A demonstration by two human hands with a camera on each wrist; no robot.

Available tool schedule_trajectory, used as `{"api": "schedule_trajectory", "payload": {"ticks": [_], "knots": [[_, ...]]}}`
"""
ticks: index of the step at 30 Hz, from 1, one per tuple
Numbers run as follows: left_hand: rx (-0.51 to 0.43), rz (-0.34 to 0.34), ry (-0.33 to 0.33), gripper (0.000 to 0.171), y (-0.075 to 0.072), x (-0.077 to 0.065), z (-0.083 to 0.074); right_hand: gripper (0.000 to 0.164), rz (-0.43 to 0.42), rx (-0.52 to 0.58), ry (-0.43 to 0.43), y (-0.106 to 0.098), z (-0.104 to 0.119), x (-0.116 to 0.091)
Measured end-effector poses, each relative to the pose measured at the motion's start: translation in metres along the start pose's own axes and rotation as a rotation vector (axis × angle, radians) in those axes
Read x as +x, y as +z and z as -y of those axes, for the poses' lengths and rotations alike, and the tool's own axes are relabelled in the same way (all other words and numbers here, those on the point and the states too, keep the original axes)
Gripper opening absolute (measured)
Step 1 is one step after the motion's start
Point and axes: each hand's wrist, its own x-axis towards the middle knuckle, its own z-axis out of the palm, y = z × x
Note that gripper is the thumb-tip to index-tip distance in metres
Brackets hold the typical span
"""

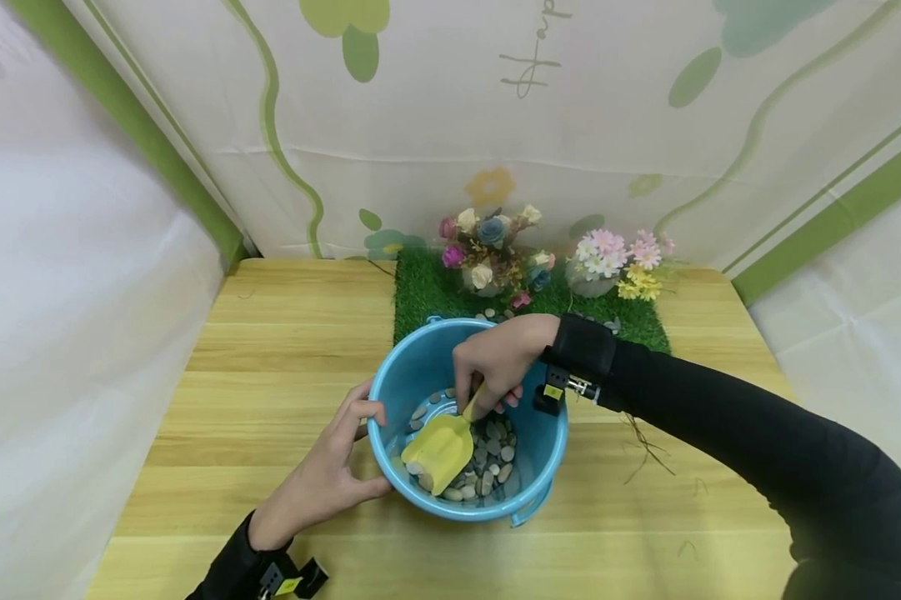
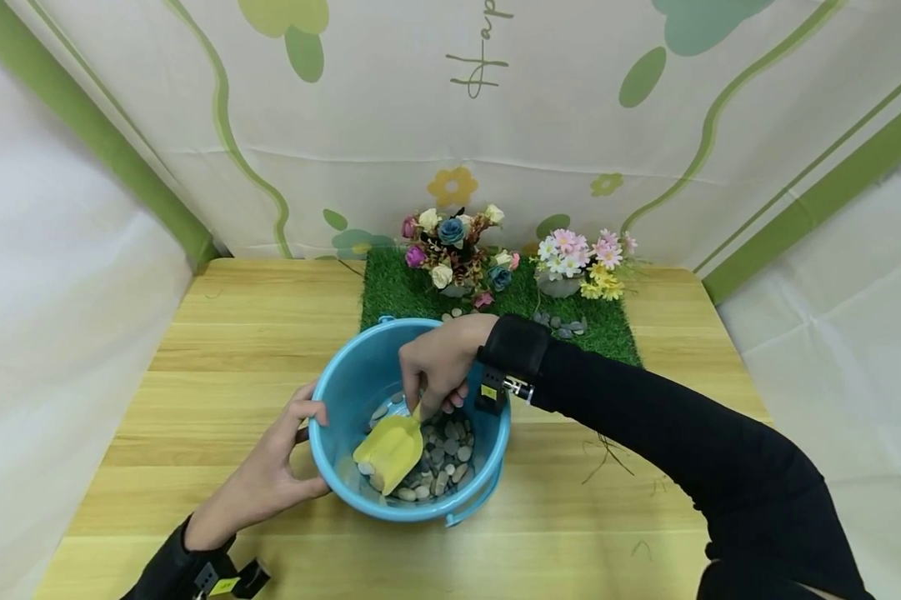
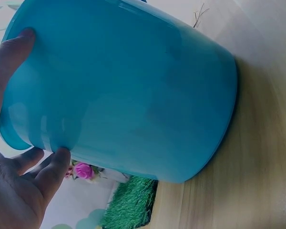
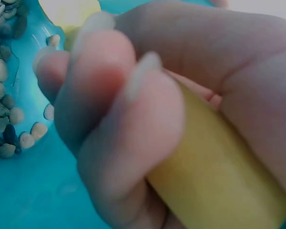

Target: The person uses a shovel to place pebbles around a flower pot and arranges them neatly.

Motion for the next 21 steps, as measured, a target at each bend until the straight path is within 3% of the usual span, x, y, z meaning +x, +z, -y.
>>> {"api": "schedule_trajectory", "payload": {"ticks": [10, 21], "knots": [[0.002, 0.000, 0.001, 0.064, -0.001, 0.000, 0.000, 0.025, 0.002, 0.062, -0.065, -0.005, 0.001, -0.013], [0.001, 0.003, 0.004, 0.062, -0.001, 0.001, 0.000, 0.025, -0.040, 0.156, -0.077, -0.004, -0.004, -0.031]]}}
